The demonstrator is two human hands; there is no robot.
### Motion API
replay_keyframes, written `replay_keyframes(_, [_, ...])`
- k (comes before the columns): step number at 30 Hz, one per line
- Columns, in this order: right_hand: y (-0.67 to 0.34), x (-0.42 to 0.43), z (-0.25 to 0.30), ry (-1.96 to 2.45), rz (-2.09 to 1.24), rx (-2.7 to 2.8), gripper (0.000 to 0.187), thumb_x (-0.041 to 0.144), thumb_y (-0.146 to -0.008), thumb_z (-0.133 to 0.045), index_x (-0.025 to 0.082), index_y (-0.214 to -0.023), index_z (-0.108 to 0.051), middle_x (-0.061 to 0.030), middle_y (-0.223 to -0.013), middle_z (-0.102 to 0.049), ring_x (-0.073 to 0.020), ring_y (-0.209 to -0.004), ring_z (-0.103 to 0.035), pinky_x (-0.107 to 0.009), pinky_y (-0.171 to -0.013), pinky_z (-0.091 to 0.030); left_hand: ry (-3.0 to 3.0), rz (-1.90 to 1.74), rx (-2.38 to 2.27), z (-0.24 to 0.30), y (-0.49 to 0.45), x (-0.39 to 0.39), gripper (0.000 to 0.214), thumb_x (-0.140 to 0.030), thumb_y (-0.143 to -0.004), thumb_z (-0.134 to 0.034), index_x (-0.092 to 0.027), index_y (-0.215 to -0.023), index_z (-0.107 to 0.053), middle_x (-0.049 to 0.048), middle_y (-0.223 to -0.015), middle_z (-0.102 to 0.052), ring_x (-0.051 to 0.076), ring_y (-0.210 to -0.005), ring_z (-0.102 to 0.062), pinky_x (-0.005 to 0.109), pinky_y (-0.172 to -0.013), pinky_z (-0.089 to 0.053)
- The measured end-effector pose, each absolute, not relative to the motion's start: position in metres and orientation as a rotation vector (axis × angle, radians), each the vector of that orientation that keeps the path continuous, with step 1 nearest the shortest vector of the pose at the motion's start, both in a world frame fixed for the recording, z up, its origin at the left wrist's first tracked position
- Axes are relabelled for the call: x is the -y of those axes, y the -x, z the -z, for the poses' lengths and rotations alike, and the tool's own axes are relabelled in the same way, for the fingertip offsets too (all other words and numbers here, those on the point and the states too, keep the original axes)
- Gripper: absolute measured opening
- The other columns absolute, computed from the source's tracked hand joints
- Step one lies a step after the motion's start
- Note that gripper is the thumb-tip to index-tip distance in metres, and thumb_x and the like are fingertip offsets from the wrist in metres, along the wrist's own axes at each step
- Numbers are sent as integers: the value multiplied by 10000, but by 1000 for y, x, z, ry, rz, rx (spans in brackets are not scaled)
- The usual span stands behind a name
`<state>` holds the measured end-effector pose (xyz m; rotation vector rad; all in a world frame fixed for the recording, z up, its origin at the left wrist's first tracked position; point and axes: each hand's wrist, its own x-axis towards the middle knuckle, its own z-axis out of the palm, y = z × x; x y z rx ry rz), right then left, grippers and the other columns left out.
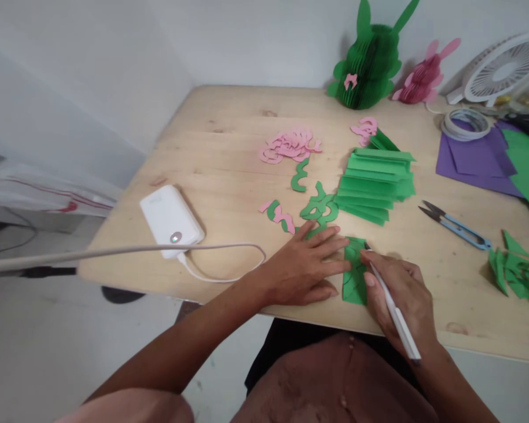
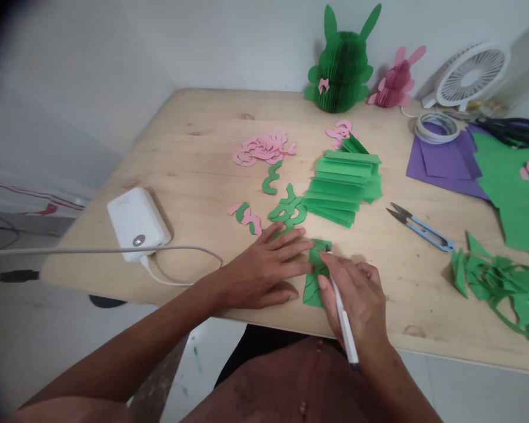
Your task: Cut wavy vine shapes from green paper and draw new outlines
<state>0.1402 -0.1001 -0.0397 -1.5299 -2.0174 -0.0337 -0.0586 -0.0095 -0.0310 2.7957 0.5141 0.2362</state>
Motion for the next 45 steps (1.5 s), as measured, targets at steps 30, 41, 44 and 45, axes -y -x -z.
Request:
replay_keyframes(30, [-140,102,38,1538,-8,2003,305,145,-890,-523,182,-1191,-555,-112,-1033,-718,-239,-907,-675,-364,-795,-443,-2784,-344,-452,39,62,3,350,-422,-858,-540,-253,-1153,-625,81,-1382,-509,309,-1390,-283,530,-1129,-182])
replay_keyframes(41, [-141,103,33,1548,-162,1887,262,183,-910,-495,189,-1151,-596,-105,-1020,-717,-248,-947,-670,-388,-827,-462,-2778,-306,-444,37,62,3,332,-391,-866,-525,-246,-1151,-613,96,-1397,-488,309,-1380,-291,533,-1120,-175])
replay_keyframes(44, [-137,104,25,1648,-290,1644,263,221,-910,-495,215,-1144,-614,-67,-917,-723,-224,-874,-683,-355,-772,-508,-2775,-304,-432,38,62,2,328,-403,-870,-515,-243,-1139,-613,98,-1402,-483,308,-1376,-294,533,-1118,-177])
replay_keyframes(45, [-136,103,22,1688,-347,1534,267,233,-902,-511,221,-1150,-611,-49,-859,-723,-210,-809,-689,-330,-717,-523,-2773,-303,-432,38,62,2,331,-409,-870,-512,-244,-1139,-612,99,-1405,-480,308,-1375,-295,533,-1117,-178])
